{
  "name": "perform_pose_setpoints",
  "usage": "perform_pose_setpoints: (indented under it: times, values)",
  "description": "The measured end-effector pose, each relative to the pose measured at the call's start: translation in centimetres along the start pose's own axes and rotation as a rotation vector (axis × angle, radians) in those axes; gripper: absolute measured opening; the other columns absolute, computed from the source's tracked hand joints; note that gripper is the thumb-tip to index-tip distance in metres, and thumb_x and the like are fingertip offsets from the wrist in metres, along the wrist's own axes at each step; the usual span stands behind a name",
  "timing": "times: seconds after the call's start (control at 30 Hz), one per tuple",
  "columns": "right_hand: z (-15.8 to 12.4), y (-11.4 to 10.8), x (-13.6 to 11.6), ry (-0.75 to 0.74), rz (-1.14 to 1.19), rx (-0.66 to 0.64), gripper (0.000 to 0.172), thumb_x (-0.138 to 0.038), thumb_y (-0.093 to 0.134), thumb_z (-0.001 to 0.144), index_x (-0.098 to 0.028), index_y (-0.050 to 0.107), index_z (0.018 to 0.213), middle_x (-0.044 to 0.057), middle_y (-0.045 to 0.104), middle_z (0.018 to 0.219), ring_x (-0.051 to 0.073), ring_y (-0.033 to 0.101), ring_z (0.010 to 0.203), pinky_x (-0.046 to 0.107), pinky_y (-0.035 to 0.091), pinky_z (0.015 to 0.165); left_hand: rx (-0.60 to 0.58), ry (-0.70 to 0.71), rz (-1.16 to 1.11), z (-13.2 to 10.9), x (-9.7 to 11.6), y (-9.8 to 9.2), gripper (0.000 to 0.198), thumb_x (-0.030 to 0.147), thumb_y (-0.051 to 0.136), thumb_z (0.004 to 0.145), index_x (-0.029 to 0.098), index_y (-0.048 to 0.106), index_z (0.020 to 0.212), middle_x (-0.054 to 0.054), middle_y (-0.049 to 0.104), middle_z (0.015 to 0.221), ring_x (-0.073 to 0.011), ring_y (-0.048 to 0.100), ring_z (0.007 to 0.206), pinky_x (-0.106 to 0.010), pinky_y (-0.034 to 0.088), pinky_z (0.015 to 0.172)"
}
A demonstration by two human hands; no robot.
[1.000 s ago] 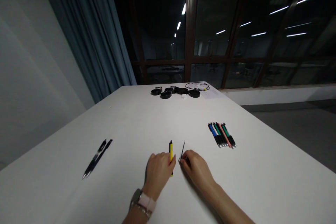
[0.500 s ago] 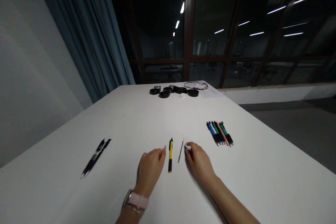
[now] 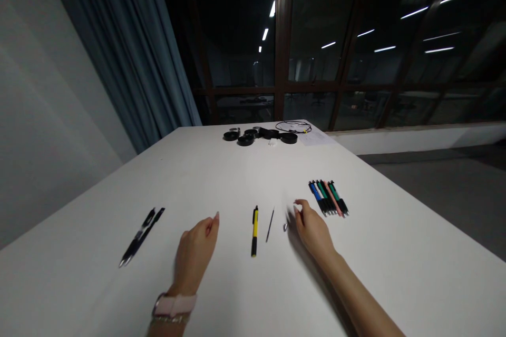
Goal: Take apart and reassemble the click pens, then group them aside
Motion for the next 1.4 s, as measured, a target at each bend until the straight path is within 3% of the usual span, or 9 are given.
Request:
perform_pose_setpoints:
  times: [0.1,0.23,0.47,0.63,0.83,1.0,1.1,1.23,1.4]
  values:
    - [0.2,-0.4,0.4,0.014,-0.010,0.029,0.033,-0.022,0.031,0.099,-0.012,0.048,0.126,0.012,0.071,0.089,0.025,0.067,0.081,0.029,0.039,0.065,0.020,0.032,0.030,-0.2,0.3,0.1,0.044,0.044,0.036,0.095,0.023,0.046,0.058,0.002,0.052,0.051,-0.0145,0.044,0.048,-0.028,0.024,0.058]
    - [0.1,-0.4,0.2,0.000,-0.021,0.046,0.033,-0.020,0.030,0.099,-0.011,0.045,0.127,0.011,0.071,0.084,0.025,0.067,0.077,0.028,0.037,0.061,0.013,0.178,0.117,-1.0,2.1,0.8,0.046,0.041,0.033,0.098,0.022,0.049,0.059,0.000,0.058,0.056,-0.0164,0.051,0.053,-0.031,0.028,0.063]
    - [0.3,-0.5,0.6,0.033,-0.078,0.022,0.032,-0.018,0.032,0.100,-0.012,0.044,0.128,0.011,0.071,0.084,0.025,0.068,0.077,0.028,0.037,0.061,-0.109,0.313,0.138,-2.7,6.0,2.9,0.041,0.038,0.038,0.098,0.021,0.056,0.066,-0.001,0.064,0.066,-0.0191,0.060,0.064,-0.033,0.032,0.069]
    - [-1.1,0.9,-2.4,-0.108,-0.101,-0.001,0.032,-0.017,0.036,0.098,-0.011,0.046,0.128,0.012,0.072,0.089,0.025,0.069,0.081,0.029,0.043,0.067,-0.173,0.313,0.167,-3.4,7.8,4.0,0.034,0.041,0.041,0.097,0.019,0.060,0.079,-0.004,0.068,0.072,-0.0218,0.064,0.068,-0.035,0.034,0.069]
    - [-3.2,4.1,-7.2,-0.293,-0.231,-0.157,0.045,-0.005,0.046,0.090,-0.009,0.046,0.135,0.015,0.072,0.101,0.025,0.068,0.090,0.031,0.051,0.072,-0.291,0.265,0.198,-3.3,7.3,4.5,0.027,0.031,0.044,0.094,0.018,0.063,0.079,-0.006,0.072,0.075,-0.0240,0.067,0.073,-0.035,0.034,0.069]
    - [-3.0,5.2,-8.2,-0.273,-0.326,-0.204,0.047,-0.010,0.045,0.094,-0.007,0.041,0.141,0.017,0.072,0.096,0.026,0.071,0.086,0.032,0.055,0.067,-0.340,0.231,0.165,-2.4,5.3,4.3,0.032,0.027,0.039,0.093,0.020,0.061,0.069,-0.007,0.072,0.073,-0.0231,0.066,0.069,-0.034,0.032,0.067]
    - [-2.7,5.6,-8.4,-0.269,-0.367,-0.208,0.046,-0.014,0.044,0.096,-0.005,0.040,0.141,0.018,0.072,0.096,0.027,0.072,0.084,0.035,0.056,0.067,-0.307,0.143,0.036,-1.8,4.1,4.0,0.034,0.032,0.038,0.092,0.021,0.056,0.065,-0.004,0.067,0.064,-0.0201,0.061,0.061,-0.031,0.030,0.062]
    - [-2.6,5.8,-8.6,-0.288,-0.433,-0.235,0.051,0.000,0.040,0.091,-0.006,0.041,0.142,0.018,0.072,0.096,0.026,0.072,0.082,0.034,0.056,0.066,-0.284,-0.044,-0.360,-1.1,2.7,4.5,0.038,0.049,0.042,0.088,0.023,0.050,0.061,0.002,0.057,0.054,-0.0164,0.051,0.052,-0.028,0.028,0.054]
    - [-2.8,5.5,-8.4,-0.330,-0.421,-0.247,0.053,0.002,0.039,0.089,-0.009,0.044,0.140,0.017,0.073,0.096,0.025,0.073,0.082,0.031,0.054,0.064,-0.241,-0.215,-0.855,-0.3,2.1,5.2,0.056,0.076,0.051,0.068,0.022,0.051,0.053,0.003,0.047,0.049,-0.0148,0.043,0.049,-0.027,0.031,0.050]
Point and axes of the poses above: each hand's wrist, its own z-axis towards the middle knuckle, its own y-axis out of the palm, x = y × z, the point moved 5 cm from there along z, towards the middle knuckle
